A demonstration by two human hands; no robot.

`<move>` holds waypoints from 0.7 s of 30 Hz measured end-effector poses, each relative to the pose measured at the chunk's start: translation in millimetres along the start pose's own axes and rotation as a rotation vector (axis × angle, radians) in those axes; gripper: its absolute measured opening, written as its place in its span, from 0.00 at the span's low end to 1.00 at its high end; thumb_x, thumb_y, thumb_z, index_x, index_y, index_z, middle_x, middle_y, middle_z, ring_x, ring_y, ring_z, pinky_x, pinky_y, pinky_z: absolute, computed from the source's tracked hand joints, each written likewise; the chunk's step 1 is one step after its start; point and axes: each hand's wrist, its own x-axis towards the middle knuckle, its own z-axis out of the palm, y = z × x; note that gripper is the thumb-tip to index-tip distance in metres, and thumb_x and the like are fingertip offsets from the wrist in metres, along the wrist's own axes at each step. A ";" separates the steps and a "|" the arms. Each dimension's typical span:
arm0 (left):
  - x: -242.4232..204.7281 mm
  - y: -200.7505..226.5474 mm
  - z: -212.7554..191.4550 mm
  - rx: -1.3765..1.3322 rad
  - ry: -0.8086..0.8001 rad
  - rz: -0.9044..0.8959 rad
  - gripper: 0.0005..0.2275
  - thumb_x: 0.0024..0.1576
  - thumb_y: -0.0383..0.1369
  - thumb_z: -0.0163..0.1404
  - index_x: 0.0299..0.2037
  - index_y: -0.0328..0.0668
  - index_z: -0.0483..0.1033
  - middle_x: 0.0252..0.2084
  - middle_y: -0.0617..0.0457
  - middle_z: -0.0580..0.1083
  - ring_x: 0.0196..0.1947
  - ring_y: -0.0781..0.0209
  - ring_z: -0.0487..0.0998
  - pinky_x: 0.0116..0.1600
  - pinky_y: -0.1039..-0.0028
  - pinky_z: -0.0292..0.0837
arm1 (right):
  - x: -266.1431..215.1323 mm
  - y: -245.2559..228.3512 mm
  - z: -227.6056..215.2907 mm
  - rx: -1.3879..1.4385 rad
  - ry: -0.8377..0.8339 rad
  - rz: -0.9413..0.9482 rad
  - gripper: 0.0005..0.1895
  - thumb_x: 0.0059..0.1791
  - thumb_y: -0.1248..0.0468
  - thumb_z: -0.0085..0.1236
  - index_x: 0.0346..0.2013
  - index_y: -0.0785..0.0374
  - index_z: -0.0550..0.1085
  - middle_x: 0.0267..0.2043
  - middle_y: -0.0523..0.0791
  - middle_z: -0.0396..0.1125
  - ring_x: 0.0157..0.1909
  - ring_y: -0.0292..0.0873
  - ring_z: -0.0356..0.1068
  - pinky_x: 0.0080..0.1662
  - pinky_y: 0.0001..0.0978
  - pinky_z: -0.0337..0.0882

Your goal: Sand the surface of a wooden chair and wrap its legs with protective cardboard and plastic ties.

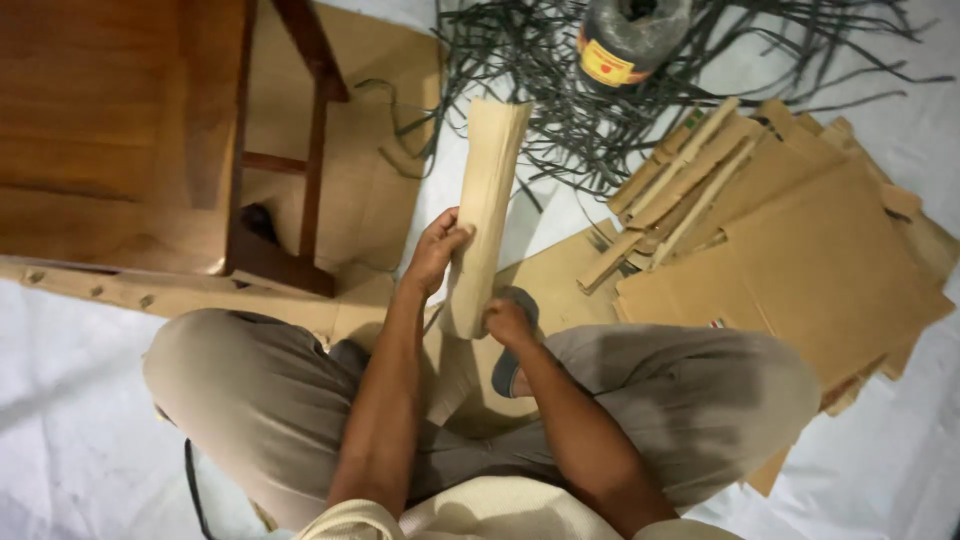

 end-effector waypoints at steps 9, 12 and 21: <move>-30.4 -10.2 -37.3 0.004 0.052 0.121 0.13 0.55 0.23 0.44 0.49 0.37 0.76 0.40 0.59 0.76 0.39 0.70 0.73 0.48 0.78 0.70 | 28.6 -83.0 11.4 0.124 0.151 -0.314 0.24 0.43 0.73 0.46 0.52 0.62 0.74 0.45 0.49 0.76 0.47 0.47 0.76 0.51 0.39 0.74; -43.3 -13.6 -52.8 0.054 0.139 0.166 0.12 0.55 0.24 0.45 0.47 0.36 0.76 0.39 0.59 0.75 0.39 0.69 0.73 0.47 0.77 0.69 | 22.9 -152.5 17.0 0.075 0.151 -0.315 0.20 0.44 0.74 0.51 0.52 0.66 0.72 0.49 0.50 0.74 0.52 0.47 0.72 0.54 0.38 0.70; -130.7 6.4 -73.6 0.208 0.749 0.490 0.09 0.53 0.23 0.46 0.42 0.34 0.77 0.37 0.56 0.75 0.39 0.67 0.73 0.46 0.74 0.70 | 35.8 -174.0 103.3 0.280 -0.091 -0.453 0.24 0.44 0.74 0.52 0.56 0.66 0.71 0.52 0.51 0.72 0.53 0.46 0.72 0.49 0.38 0.74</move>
